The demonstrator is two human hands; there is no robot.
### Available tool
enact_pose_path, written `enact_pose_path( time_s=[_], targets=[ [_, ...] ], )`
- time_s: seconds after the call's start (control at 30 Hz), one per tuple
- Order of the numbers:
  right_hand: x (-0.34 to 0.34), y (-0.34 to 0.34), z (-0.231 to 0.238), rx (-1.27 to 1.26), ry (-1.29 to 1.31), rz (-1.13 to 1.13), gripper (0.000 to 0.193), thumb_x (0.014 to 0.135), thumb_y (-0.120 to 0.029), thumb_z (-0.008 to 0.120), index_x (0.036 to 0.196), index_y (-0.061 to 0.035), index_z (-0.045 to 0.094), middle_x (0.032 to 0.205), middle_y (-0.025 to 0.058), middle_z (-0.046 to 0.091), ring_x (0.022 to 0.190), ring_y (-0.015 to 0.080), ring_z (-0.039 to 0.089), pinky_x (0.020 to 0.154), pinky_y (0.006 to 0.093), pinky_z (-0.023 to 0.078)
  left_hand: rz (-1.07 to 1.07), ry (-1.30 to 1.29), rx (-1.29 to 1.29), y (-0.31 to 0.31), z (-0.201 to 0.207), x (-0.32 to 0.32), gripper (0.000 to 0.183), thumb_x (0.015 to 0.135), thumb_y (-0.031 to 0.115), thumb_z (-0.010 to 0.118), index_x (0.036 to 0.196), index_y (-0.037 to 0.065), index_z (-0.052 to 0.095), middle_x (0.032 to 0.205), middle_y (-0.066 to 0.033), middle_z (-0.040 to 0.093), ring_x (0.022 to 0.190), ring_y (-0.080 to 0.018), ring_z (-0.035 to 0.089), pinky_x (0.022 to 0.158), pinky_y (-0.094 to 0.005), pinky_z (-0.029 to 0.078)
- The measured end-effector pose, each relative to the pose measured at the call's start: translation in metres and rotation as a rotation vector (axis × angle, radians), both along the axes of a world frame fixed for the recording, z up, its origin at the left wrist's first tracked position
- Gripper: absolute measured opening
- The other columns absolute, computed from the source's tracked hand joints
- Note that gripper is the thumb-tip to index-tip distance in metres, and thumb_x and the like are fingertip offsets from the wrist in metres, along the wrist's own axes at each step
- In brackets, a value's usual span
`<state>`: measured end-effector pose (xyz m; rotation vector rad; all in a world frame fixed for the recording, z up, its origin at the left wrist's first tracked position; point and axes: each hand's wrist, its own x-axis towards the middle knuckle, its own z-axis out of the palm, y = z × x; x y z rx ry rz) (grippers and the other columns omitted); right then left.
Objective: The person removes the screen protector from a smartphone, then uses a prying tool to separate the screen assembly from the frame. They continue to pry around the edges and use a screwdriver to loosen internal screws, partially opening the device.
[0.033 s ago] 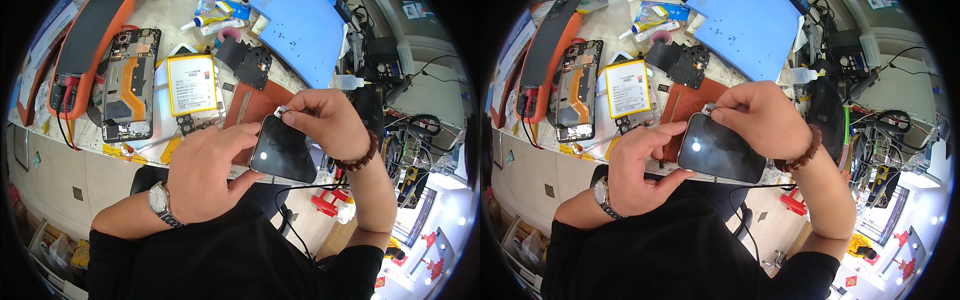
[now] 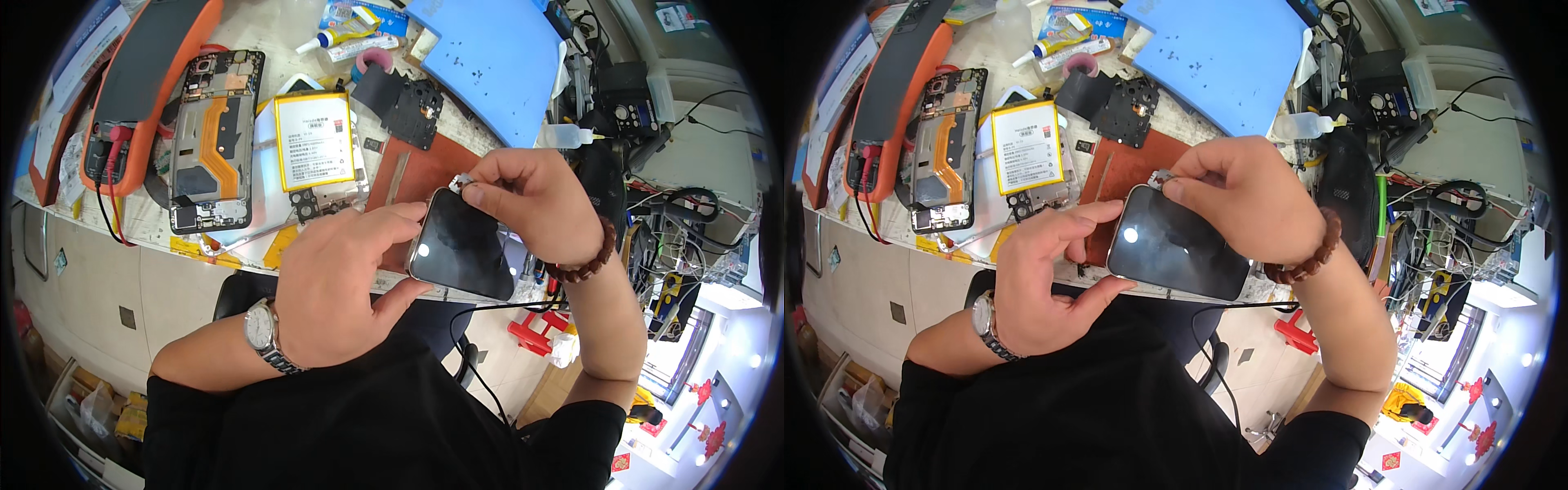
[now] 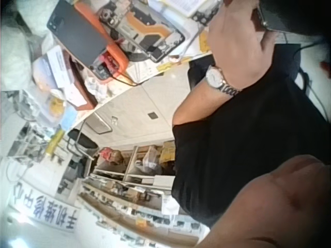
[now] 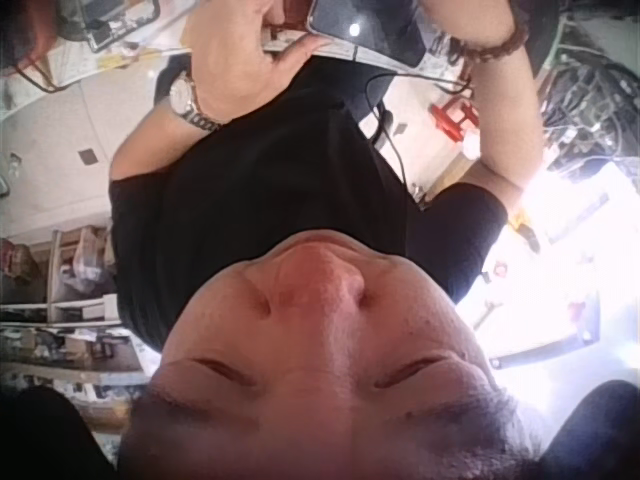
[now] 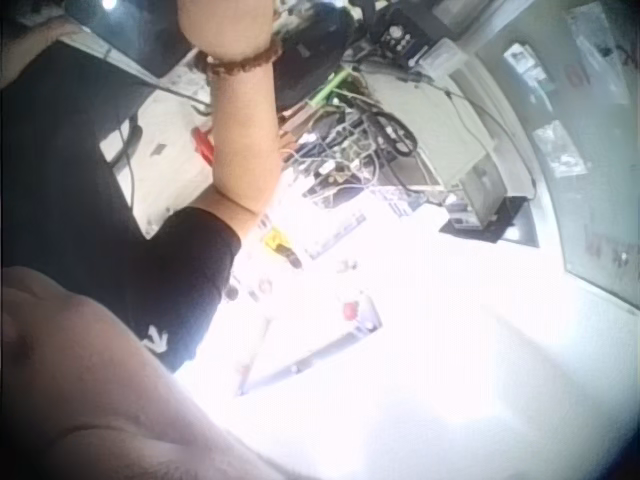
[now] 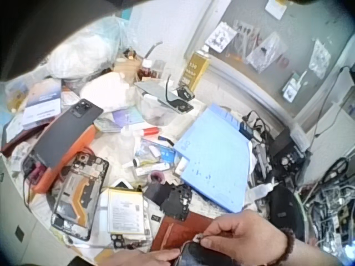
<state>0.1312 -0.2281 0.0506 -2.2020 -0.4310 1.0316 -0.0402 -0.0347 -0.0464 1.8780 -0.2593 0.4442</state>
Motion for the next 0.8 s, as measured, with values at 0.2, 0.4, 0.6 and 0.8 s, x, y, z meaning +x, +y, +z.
enact_pose_path(
  time_s=[0.2,0.4,0.6,0.8],
  targets=[
    [-0.012,-0.011,0.010,0.197,-0.034,-0.157,0.010,0.104,-0.002,0.073,0.110,0.0051,0.076,0.091,-0.0020,0.073,0.079,0.0025,0.059,0.070,0.0208,0.048,-0.058,0.079,-0.269,-0.010,0.013,-0.004,0.067,0.087,-0.014,0.081,0.139,0.004,0.042,0.147,-0.0278,0.066,0.084,-0.0130,0.066,0.073,-0.0269,0.054],
    [-0.038,-0.026,0.024,0.555,-0.237,-0.292,0.006,0.101,0.003,0.075,0.107,0.0049,0.076,0.099,0.0033,0.077,0.091,0.0066,0.068,0.083,0.0235,0.054,-0.042,-0.171,-0.520,-0.011,0.028,0.013,0.051,0.092,-0.020,0.071,0.135,-0.002,0.050,0.141,-0.0255,0.069,0.103,-0.0225,0.078,0.087,-0.0307,0.065],
    [-0.065,-0.038,0.007,0.912,-0.580,-0.265,0.011,0.099,0.011,0.073,0.109,0.0075,0.075,0.115,0.0144,0.075,0.107,0.0202,0.071,0.096,0.0328,0.057,-0.165,-0.270,-0.324,0.012,0.042,0.025,0.053,0.094,-0.021,0.069,0.134,0.003,0.044,0.135,-0.0319,0.070,0.117,-0.0294,0.075,0.094,-0.0351,0.064],
    [-0.082,-0.051,-0.007,1.012,-0.673,-0.310,0.016,0.097,0.012,0.073,0.111,0.0059,0.076,0.115,0.0160,0.076,0.106,0.0231,0.073,0.093,0.0332,0.057,-0.212,-0.303,-0.264,0.002,0.051,0.024,0.050,0.096,-0.020,0.066,0.132,0.005,0.044,0.136,-0.0335,0.069,0.126,-0.0347,0.073,0.098,-0.0378,0.062]
  ],
)
